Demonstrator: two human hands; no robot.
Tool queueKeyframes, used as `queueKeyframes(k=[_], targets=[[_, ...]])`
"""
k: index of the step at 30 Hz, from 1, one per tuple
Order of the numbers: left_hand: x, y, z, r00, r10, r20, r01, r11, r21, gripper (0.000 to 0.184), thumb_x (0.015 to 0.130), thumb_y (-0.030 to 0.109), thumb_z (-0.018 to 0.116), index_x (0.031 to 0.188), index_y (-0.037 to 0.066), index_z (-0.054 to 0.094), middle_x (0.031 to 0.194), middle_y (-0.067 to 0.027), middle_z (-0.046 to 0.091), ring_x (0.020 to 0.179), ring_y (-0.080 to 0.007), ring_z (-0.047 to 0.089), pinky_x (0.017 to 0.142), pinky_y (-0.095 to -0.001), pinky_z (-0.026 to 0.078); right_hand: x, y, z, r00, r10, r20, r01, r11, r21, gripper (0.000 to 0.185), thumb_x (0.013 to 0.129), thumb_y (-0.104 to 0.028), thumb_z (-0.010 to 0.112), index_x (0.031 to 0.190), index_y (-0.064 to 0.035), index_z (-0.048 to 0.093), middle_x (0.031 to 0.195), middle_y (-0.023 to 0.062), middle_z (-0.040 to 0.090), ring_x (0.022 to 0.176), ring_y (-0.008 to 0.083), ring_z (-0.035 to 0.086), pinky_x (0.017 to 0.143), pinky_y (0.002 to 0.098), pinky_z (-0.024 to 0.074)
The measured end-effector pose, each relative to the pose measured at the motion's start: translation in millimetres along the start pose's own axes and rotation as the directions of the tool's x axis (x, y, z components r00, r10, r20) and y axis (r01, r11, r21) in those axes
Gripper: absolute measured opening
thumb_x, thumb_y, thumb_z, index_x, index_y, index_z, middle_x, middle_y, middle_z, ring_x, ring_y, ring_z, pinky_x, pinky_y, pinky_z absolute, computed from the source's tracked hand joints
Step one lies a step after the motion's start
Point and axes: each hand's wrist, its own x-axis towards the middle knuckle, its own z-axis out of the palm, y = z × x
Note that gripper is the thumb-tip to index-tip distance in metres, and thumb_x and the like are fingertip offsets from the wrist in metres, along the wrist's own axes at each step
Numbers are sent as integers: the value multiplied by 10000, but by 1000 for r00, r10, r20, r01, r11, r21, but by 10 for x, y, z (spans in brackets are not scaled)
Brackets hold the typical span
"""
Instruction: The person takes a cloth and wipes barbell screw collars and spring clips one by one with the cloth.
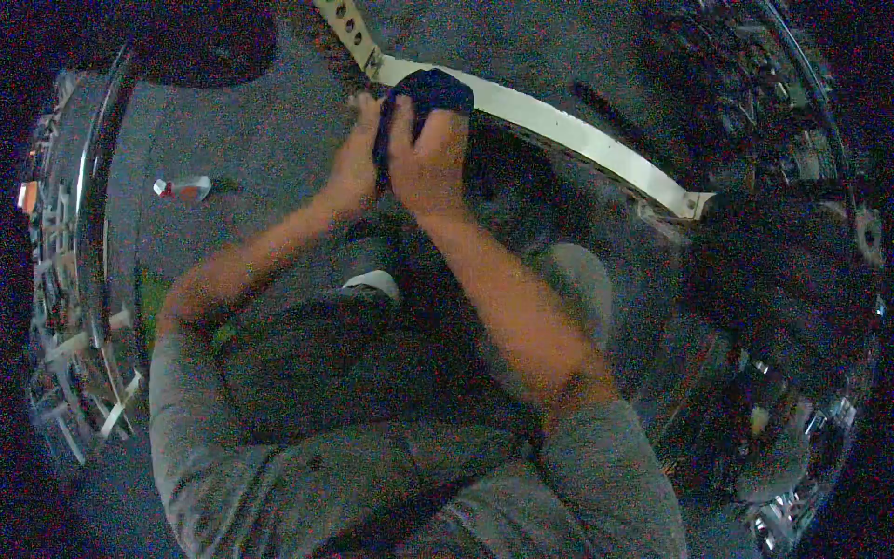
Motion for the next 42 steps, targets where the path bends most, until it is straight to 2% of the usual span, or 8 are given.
queueKeyframes(k=[7,11,19,24,27,31,38,42], targets=[[-118,-90,109,981,196,-8,-188,952,241,699,1020,505,211,1351,-87,381,1376,-229,451,1321,-294,400,1108,-350,280,-187,538,140,988,-85,128,124,934,-335,278,901,-195,573,1093,6,584,843,214,514,804,417,514,683,493,400],[46,80,86,970,-242,0,173,696,-697,563,1004,531,278,1133,80,590,1069,-85,655,990,-233,624,932,-373,480,-155,341,19,884,-415,217,466,823,-324,323,838,-155,602,1128,-12,589,839,202,550,823,411,542,710,525,399],[70,36,-68,972,-195,134,234,711,-663,576,979,566,341,1197,85,569,1116,-93,635,1007,-252,612,905,-411,490,-116,401,27,765,-473,438,632,684,-364,328,878,-193,523,1116,32,552,922,269,607,868,421,574,726,575,426],[108,-241,-36,1000,-8,3,8,995,-96,617,1013,487,295,1385,2,381,1372,-161,458,1282,-284,419,1091,-384,302,-75,351,28,892,-440,102,451,855,-256,219,926,-180,525,1009,23,540,810,221,511,762,426,506,686,527,394],[-75,-164,10,957,268,108,-282,948,146,596,1037,389,236,1428,-59,266,1447,-219,351,1368,-316,314,1142,-378,214,-72,462,76,998,0,64,-4,999,52,248,961,-222,510,924,24,513,784,222,506,741,427,499,680,492,392],[-76,-177,11,926,312,211,-363,889,280,566,1039,354,216,1379,-96,261,1423,-296,305,1359,-388,287,1134,-398,205,-84,524,125,971,241,9,-228,908,351,248,914,-210,562,849,24,511,781,211,530,740,395,528,694,465,411],[-152,-263,92,923,323,212,-380,853,357,529,1020,333,338,1330,-96,329,1352,-355,336,1262,-496,375,1108,-438,263,124,823,-8,728,622,288,-648,762,-10,401,738,-81,541,1104,84,541,984,239,628,867,343,624,761,434,488],[-85,-535,119,899,423,114,-437,844,311,580,1024,403,331,1369,-63,333,1328,-250,430,1216,-370,458,1078,-397,319,88,403,-76,588,774,233,-749,413,518,327,774,-73,510,1060,75,567,957,246,628,873,360,622,769,445,485]])
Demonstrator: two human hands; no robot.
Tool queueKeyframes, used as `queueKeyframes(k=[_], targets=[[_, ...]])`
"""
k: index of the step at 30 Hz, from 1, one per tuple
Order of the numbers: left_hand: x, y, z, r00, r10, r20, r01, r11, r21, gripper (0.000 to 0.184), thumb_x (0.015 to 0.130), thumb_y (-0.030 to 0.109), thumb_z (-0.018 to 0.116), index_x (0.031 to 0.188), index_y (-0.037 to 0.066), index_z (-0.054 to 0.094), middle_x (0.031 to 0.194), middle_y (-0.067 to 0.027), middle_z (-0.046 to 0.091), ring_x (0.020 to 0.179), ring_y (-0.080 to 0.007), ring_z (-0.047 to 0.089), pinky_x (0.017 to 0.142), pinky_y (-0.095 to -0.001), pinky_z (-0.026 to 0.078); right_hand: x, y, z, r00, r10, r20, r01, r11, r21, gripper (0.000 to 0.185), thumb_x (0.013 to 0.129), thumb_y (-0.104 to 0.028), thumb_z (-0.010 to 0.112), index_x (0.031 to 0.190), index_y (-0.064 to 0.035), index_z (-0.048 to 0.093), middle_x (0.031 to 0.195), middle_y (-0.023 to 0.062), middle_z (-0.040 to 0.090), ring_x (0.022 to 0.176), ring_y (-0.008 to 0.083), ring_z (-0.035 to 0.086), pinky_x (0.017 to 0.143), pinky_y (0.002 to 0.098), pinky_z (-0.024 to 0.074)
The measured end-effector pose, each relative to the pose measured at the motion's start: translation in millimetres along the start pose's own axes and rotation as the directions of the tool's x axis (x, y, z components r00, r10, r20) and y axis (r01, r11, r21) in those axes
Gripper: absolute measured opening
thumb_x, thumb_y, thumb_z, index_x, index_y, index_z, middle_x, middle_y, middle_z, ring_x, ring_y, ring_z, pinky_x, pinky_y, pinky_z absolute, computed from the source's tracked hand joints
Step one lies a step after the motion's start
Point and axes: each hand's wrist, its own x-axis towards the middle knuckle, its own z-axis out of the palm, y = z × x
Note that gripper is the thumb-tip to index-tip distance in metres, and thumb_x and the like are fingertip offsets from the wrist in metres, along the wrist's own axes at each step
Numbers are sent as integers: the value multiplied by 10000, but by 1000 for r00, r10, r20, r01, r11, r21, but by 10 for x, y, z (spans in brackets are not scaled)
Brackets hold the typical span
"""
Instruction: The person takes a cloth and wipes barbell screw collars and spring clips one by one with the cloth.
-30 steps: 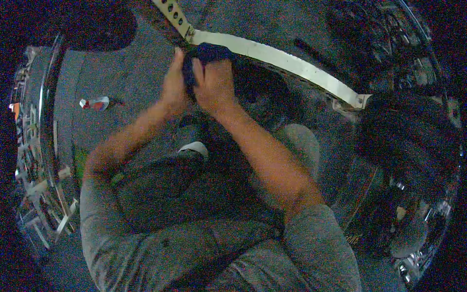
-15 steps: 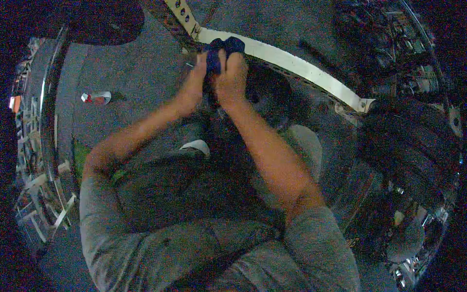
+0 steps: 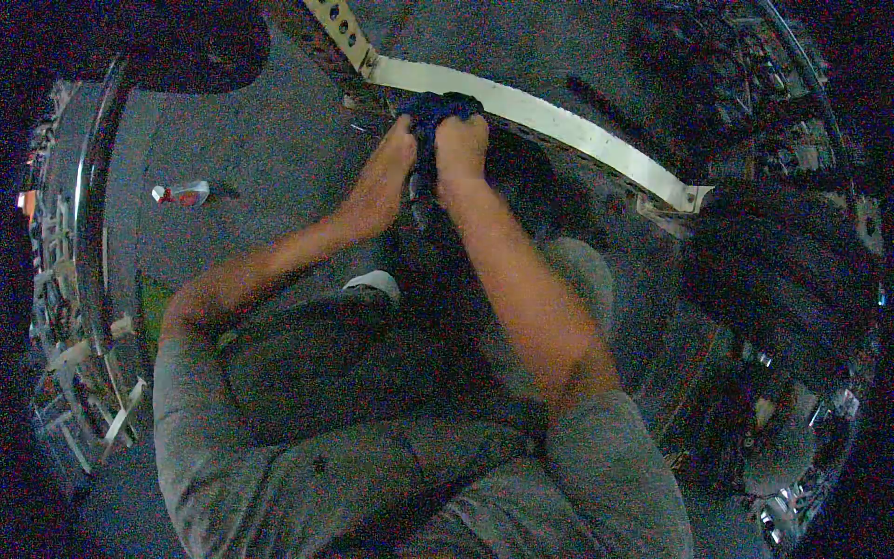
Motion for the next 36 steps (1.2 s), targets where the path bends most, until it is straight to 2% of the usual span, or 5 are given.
queueKeyframes(k=[4,8,14,24,36], targets=[[230,259,-94,753,-631,188,480,330,-813,625,1005,530,292,1351,36,455,1310,-107,533,1161,-235,522,1051,-371,379,-72,121,35,924,-334,186,374,892,-254,277,832,-94,484,1035,69,578,1002,275,600,885,398,600,792,470,477],[316,178,-279,782,-598,178,396,254,-883,489,987,545,352,1085,131,593,995,-19,638,940,-185,603,898,-370,478,-161,267,113,436,-628,645,856,68,-513,374,909,-304,564,885,70,576,979,330,541,849,492,525,813,538,431],[250,153,-197,800,-512,314,386,38,-922,478,969,567,384,1048,144,592,965,-21,639,920,-198,611,870,-371,488,-201,45,123,553,-602,576,798,184,-574,348,931,-304,519,860,33,575,857,304,566,789,507,552,714,567,450],[154,292,-65,832,-553,-31,457,717,-527,614,991,585,260,1230,94,541,1156,-56,604,1049,-194,558,953,-341,427,-158,95,143,727,-594,344,632,384,-674,280,930,-291,536,836,-27,541,720,266,598,698,487,573,642,592,423],[560,644,-508,662,-683,309,614,256,-747,706,927,693,285,1030,83,624,832,-12,639,650,-134,582,608,-292,510,-69,141,5,180,-552,814,914,-212,-346,298,883,-134,569,1147,2,544,998,260,596,847,415,597,720,490,500]])
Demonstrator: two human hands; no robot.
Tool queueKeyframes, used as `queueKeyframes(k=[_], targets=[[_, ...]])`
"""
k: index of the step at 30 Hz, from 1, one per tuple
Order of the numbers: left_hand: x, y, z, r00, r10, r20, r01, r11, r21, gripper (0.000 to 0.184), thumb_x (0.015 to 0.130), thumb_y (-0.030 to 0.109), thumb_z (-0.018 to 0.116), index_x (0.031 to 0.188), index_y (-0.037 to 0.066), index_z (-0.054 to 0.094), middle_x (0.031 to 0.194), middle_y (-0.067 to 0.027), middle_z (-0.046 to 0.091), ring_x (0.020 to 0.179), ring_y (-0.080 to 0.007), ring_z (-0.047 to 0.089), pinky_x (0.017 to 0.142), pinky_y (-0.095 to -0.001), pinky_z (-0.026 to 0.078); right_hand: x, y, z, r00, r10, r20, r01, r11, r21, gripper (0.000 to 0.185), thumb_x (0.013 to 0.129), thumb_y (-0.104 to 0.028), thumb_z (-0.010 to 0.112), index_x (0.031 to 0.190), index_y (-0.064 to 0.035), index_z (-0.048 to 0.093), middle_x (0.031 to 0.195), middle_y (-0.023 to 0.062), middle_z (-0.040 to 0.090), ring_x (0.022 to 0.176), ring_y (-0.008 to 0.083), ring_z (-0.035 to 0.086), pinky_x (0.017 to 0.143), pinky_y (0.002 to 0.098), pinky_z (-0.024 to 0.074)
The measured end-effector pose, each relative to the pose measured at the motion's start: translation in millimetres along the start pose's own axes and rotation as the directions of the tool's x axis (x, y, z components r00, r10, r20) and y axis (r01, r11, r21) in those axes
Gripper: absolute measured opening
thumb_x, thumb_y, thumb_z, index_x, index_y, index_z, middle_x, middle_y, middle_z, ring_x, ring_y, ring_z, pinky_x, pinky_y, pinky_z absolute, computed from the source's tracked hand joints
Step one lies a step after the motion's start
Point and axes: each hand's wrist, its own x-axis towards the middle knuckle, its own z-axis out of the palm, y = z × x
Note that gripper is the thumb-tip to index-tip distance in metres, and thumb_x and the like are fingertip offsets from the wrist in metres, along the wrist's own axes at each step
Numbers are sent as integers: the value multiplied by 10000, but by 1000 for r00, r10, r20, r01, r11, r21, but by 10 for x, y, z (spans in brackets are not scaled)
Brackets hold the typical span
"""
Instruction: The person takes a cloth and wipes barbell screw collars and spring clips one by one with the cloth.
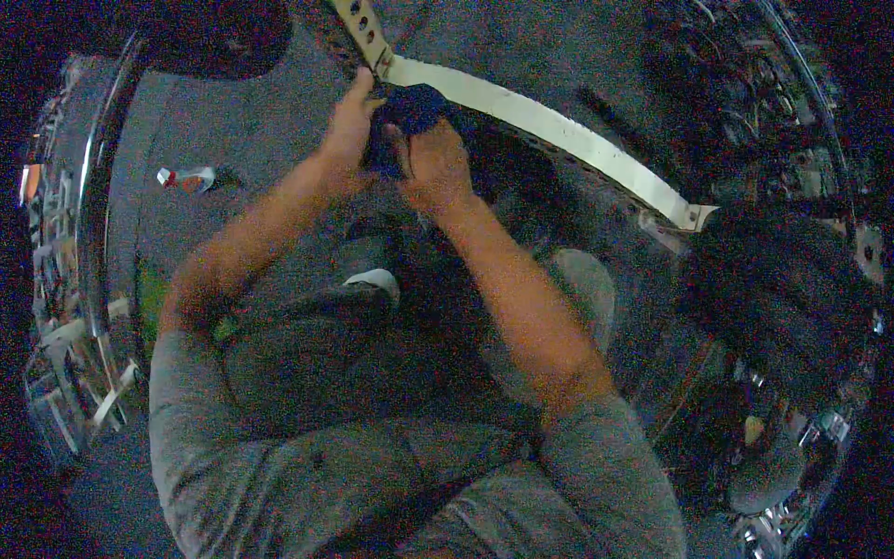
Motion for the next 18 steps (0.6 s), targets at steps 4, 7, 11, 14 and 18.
queueKeyframes(k=[4,7,11,14,18], targets=[[204,-264,-104,994,107,-13,-106,992,70,691,947,660,276,1086,80,627,868,-27,659,732,-168,621,686,-339,520,-227,71,148,995,-6,-98,-13,982,-188,238,915,-156,550,1073,22,540,812,245,595,735,423,586,594,520,442],[220,-422,-186,991,129,34,-133,945,299,700,989,587,247,1241,-9,516,1135,-108,616,1030,-210,579,968,-316,417,-326,118,330,944,271,-186,-274,962,10,349,874,-112,593,1186,-19,467,990,235,564,869,429,588,656,501,448],[4,-430,-152,941,325,90,-310,729,611,722,1012,531,202,1376,-65,386,1411,-204,434,1336,-251,377,1113,-321,246,-10,-19,186,819,540,-192,-459,819,345,197,916,-184,582,841,-15,516,678,238,560,639,442,564,548,541,391],[91,-527,-245,927,357,114,-346,700,625,729,1011,511,230,1396,-100,329,1479,-246,326,1411,-301,265,1148,-333,181,-24,-23,209,775,612,-155,-527,762,376,189,905,-164,571,829,7,542,743,246,605,712,444,599,607,525,434],[367,-749,-440,882,400,247,-468,696,545,715,1012,492,255,1408,-101,299,1494,-267,278,1419,-320,241,1154,-336,175,-141,142,438,622,781,-51,-681,572,457,268,903,-208,516,897,34,632,873,260,654,846,409,634,752,474,484]])
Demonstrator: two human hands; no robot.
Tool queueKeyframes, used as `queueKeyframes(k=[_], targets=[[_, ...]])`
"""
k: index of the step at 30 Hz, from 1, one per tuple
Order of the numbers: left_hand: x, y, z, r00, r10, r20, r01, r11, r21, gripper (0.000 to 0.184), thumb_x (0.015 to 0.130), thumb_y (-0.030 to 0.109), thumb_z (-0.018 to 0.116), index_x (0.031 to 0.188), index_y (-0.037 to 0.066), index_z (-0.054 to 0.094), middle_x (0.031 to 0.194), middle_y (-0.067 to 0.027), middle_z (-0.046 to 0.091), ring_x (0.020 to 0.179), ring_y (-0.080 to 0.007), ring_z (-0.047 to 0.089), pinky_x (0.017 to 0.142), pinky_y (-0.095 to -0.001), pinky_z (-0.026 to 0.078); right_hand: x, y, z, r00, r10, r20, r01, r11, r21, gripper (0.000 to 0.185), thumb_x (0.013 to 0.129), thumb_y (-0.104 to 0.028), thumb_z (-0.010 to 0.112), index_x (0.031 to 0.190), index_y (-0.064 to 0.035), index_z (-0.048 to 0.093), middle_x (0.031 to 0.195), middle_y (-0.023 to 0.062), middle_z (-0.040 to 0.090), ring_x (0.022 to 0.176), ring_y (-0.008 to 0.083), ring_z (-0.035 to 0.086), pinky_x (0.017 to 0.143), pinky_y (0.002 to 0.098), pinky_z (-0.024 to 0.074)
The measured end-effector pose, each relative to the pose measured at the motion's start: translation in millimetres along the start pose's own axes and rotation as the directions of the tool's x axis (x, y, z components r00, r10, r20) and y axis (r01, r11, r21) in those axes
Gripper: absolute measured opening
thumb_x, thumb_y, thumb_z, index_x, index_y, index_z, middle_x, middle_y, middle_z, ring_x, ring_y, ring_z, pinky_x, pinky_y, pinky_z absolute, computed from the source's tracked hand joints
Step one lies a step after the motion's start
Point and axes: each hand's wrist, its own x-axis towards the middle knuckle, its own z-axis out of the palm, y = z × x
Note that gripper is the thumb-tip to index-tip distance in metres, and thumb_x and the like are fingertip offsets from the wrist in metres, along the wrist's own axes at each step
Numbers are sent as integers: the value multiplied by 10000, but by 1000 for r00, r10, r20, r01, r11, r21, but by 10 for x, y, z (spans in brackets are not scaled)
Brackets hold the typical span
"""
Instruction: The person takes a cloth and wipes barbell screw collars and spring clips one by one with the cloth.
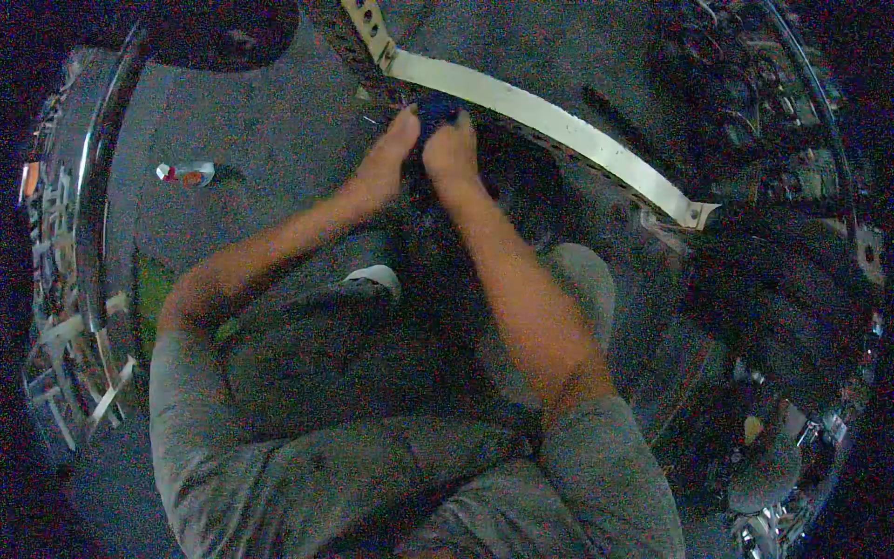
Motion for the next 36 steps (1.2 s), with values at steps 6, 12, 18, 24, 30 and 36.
queueKeyframes(k=[6,12,18,24,30,36], targets=[[-181,109,64,971,184,154,-218,944,246,689,1011,459,306,1453,-64,229,1504,-273,245,1428,-323,217,1158,-352,163,237,178,-173,832,518,201,-545,831,112,337,868,-251,515,887,27,703,912,241,681,941,354,652,839,441,501],[31,104,102,993,18,118,35,904,-426,401,1005,260,384,1315,16,455,1249,-111,562,1141,-200,521,1005,-323,387,175,176,-256,884,449,131,-467,858,216,301,850,-241,589,1011,10,629,983,170,652,881,290,622,770,402,482],[13,25,-112,995,-99,28,96,804,-586,249,967,159,409,1136,83,575,1040,-62,647,934,-184,628,862,-334,516,-43,-483,-390,920,-228,318,285,947,-146,460,888,-394,599,1052,29,529,946,288,608,926,470,582,826,511,458],[223,-57,-173,951,-170,258,308,453,-837,322,988,288,369,1122,83,579,1015,-54,654,873,-186,631,880,-359,501,-20,-461,-423,906,-254,337,358,887,-293,377,810,-281,627,1001,25,519,911,292,595,875,476,568,773,530,457],[-9,192,51,971,-239,-11,197,826,-527,414,1013,343,322,1216,68,556,1118,-72,625,1027,-209,594,957,-337,431,29,-497,-361,963,-69,260,95,992,-89,366,716,-139,564,1029,43,516,928,304,599,910,484,560,824,539,445],[23,-233,-15,973,153,-172,-128,981,148,456,1012,307,319,1314,17,499,1295,-140,549,1182,-235,524,1042,-351,361,151,-221,-141,958,168,232,-171,985,-6,525,764,-160,538,1238,62,501,1002,280,629,957,438,600,874,496,465]])
